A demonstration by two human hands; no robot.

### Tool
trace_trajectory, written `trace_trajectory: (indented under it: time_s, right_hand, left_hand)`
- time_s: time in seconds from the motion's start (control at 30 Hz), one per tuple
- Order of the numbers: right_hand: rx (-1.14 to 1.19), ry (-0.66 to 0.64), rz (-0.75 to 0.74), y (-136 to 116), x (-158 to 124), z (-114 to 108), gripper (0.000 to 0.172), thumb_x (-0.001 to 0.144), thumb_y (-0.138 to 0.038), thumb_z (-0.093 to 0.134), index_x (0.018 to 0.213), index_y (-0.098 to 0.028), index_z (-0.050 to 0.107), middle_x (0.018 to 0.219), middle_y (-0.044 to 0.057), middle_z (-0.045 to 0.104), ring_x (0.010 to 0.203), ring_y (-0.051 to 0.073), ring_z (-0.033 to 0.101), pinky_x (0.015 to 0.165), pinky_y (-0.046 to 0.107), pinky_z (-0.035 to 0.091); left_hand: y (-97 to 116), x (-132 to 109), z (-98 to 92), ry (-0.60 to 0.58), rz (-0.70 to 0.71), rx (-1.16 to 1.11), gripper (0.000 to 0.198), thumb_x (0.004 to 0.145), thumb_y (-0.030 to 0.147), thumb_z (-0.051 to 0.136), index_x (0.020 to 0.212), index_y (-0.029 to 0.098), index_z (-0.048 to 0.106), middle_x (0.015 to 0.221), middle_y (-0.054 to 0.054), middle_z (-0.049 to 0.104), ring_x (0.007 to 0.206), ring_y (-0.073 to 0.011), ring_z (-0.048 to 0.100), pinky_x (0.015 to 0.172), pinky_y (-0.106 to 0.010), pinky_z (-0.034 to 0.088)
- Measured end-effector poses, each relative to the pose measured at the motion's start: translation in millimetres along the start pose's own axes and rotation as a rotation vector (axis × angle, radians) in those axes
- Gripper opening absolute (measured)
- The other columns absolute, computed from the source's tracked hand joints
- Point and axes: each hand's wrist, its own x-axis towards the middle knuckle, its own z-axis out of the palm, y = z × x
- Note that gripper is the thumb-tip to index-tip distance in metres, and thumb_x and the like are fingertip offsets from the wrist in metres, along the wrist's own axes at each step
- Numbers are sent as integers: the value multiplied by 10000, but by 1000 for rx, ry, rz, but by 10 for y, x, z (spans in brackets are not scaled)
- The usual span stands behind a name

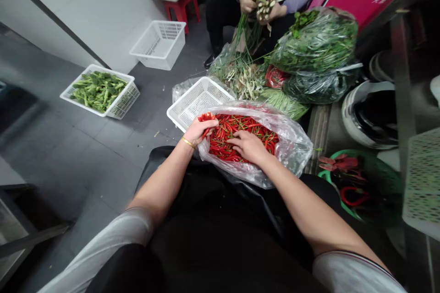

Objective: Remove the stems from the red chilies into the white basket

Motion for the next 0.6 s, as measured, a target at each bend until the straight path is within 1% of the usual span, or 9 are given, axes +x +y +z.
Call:
trace_trajectory:
  time_s: [0.07, 0.13, 0.2, 0.27, 0.33, 0.37, 0.43, 0.53, 0.6]
  right_hand:
    - [-113, -44, -41, -29, 45, 124, 253, 880, -281, 562, 1074, -240, 718, 1116, 122, 624, 1012, 250, 582, 894, 402, 462]
    - [-65, 6, -13, -21, 122, 116, 221, 886, -311, 558, 996, -224, 729, 1026, 108, 649, 944, 231, 600, 865, 378, 472]
    - [106, 92, 40, 10, 189, -8, 217, 882, -349, 559, 936, -219, 725, 964, 81, 676, 895, 215, 617, 855, 363, 476]
    - [298, 172, 112, 20, 222, -184, 226, 862, -394, 573, 901, -221, 714, 894, 48, 696, 825, 203, 630, 819, 353, 487]
    - [423, 228, 181, -23, 231, -338, 253, 837, -443, 587, 863, -216, 696, 792, 23, 687, 721, 189, 615, 730, 334, 491]
    - [451, 255, 202, -66, 232, -389, 262, 827, -456, 591, 834, -210, 682, 744, 15, 671, 673, 178, 595, 681, 318, 481]
    - [447, 317, 219, -175, 239, -427, 259, 822, -447, 585, 772, -199, 639, 683, 4, 632, 616, 154, 548, 622, 286, 448]
    - [387, 428, 265, -304, 273, -359, 246, 825, -412, 563, 707, -197, 579, 644, -2, 587, 590, 136, 507, 606, 270, 421]
    - [416, 465, 317, -317, 304, -292, 263, 816, -427, 569, 692, -196, 573, 619, -5, 570, 576, 133, 502, 596, 269, 425]
  left_hand:
    - [13, -10, -10, 13, -58, -35, 300, 600, 287, 761, 633, 138, 502, 540, 46, 492, 434, -21, 357, 437, -197, 268]
    - [18, -14, -8, 6, -73, -43, 250, 598, 256, 744, 648, 134, 533, 509, 57, 470, 426, -21, 357, 432, -192, 261]
    - [6, -8, 3, -5, -50, -52, 242, 572, 219, 749, 739, 126, 600, 528, 60, 500, 459, -29, 412, 474, -186, 322]
    - [-27, 8, 31, -34, -41, -50, 351, 538, 195, 773, 856, 120, 646, 628, 38, 593, 547, -51, 508, 575, -203, 411]
    - [-72, 27, 81, -79, -54, -16, 415, 517, 196, 801, 899, 112, 662, 744, 4, 654, 662, -84, 573, 696, -247, 458]
    - [-94, 35, 112, -104, -60, 16, 410, 511, 203, 812, 882, 107, 667, 770, -4, 662, 697, -93, 580, 736, -265, 460]
    - [-134, 43, 172, -154, -65, 88, 355, 504, 224, 826, 792, 97, 661, 743, 3, 646, 695, -89, 558, 754, -276, 446]
    - [-187, 45, 225, -211, -66, 147, 318, 514, 268, 829, 659, 96, 604, 642, 37, 570, 630, -65, 494, 697, -260, 408]
    - [-235, 57, 228, -201, -70, 153, 320, 526, 278, 826, 643, 98, 588, 615, 49, 540, 609, -58, 473, 673, -253, 391]
